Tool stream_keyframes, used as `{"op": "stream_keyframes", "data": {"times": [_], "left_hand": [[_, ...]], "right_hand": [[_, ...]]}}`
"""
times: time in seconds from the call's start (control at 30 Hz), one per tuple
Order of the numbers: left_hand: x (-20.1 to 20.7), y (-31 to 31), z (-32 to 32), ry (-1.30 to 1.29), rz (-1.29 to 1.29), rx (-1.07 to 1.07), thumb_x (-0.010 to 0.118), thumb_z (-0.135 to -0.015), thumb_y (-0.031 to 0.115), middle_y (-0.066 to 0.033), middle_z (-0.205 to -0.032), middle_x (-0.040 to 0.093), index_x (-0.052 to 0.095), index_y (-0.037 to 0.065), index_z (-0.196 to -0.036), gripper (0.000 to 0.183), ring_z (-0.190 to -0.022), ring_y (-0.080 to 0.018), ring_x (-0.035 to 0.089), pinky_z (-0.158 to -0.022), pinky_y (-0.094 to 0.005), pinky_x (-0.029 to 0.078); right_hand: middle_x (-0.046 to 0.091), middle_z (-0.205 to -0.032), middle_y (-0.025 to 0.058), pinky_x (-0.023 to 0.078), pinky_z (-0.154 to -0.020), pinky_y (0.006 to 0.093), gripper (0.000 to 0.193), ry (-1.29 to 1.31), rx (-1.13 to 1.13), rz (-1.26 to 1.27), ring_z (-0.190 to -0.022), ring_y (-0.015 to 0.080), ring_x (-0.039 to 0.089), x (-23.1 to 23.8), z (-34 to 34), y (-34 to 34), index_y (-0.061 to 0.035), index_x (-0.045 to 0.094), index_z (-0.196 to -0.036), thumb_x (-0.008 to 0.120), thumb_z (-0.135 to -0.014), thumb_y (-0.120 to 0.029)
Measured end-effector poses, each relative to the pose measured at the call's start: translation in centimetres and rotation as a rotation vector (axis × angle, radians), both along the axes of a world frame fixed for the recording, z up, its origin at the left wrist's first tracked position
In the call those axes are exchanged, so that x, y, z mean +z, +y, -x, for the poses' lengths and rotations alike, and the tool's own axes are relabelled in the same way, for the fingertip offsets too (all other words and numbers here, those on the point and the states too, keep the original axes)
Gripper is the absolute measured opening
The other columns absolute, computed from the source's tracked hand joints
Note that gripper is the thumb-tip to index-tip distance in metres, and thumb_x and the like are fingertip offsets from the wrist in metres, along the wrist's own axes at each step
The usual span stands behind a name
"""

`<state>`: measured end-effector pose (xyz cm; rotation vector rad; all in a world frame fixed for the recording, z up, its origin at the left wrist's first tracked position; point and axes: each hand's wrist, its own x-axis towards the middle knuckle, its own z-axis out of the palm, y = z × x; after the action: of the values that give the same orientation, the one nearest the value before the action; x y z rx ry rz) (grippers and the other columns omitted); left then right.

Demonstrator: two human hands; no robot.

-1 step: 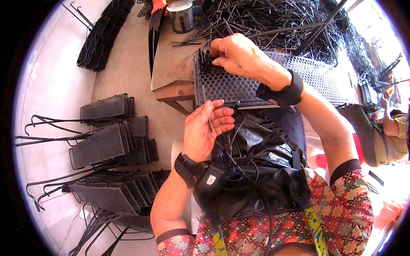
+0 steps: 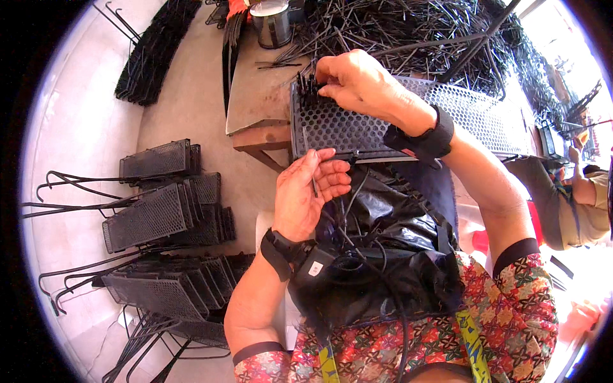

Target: The person inserts bundles of bristles into a perforated plastic base by hand. The person picks up bundles from a pile and pushes them one by one into the holes of the base.

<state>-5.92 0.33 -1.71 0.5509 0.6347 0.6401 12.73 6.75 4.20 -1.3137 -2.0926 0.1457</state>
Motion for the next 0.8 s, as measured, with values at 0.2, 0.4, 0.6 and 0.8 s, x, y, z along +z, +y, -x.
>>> {"op": "stream_keyframes", "data": {"times": [0.2,0.4,0.6,0.8], "left_hand": [[0.1,0.1,0.0,0.003,0.011,0.001,0.041,-0.092,0.030,-0.0146,-0.093,0.059,0.048,-0.001,-0.108,0.035,-0.079,-0.0216,0.060,-0.072,-0.0344,0.050],[-0.1,0.1,-0.1,0.009,0.020,-0.004,0.042,-0.092,0.030,-0.0148,-0.093,0.060,0.048,-0.001,-0.108,0.035,-0.078,-0.0219,0.060,-0.072,-0.0345,0.050],[-0.1,0.0,-0.2,0.019,0.025,-0.017,0.042,-0.092,0.030,-0.0156,-0.092,0.060,0.048,-0.002,-0.108,0.037,-0.077,-0.0225,0.061,-0.071,-0.0344,0.050],[-0.3,-0.1,-0.6,-0.061,-0.013,-0.103,0.042,-0.092,0.032,-0.0166,-0.092,0.060,0.047,-0.004,-0.109,0.040,-0.077,-0.0235,0.061,-0.070,-0.0350,0.051]], "right_hand": [[0.056,-0.063,0.0174,0.045,-0.055,0.0411,0.013,0.094,-0.007,0.031,-0.064,0.0356,0.057,-0.4,-0.1,-0.2,-0.0009,0.055,-0.071,0.061,-0.066,-0.011],[0.054,-0.062,0.0164,0.044,-0.054,0.0422,0.016,0.025,0.013,-0.129,-0.062,0.0358,0.056,-1.6,-0.6,-0.1,-0.0017,0.053,-0.071,0.063,-0.069,-0.014],[0.055,-0.071,0.0103,0.045,-0.055,0.0340,0.015,0.017,-0.108,-0.315,-0.063,0.0291,0.055,-2.8,-1.5,-1.8,-0.0015,0.057,-0.075,0.068,-0.068,-0.007],[0.055,-0.075,0.0099,0.045,-0.058,0.0376,0.017,-0.001,-0.125,-0.448,-0.068,0.0302,0.053,-3.7,-1.0,-2.3,-0.0048,0.058,-0.078,0.066,-0.070,-0.017]]}}
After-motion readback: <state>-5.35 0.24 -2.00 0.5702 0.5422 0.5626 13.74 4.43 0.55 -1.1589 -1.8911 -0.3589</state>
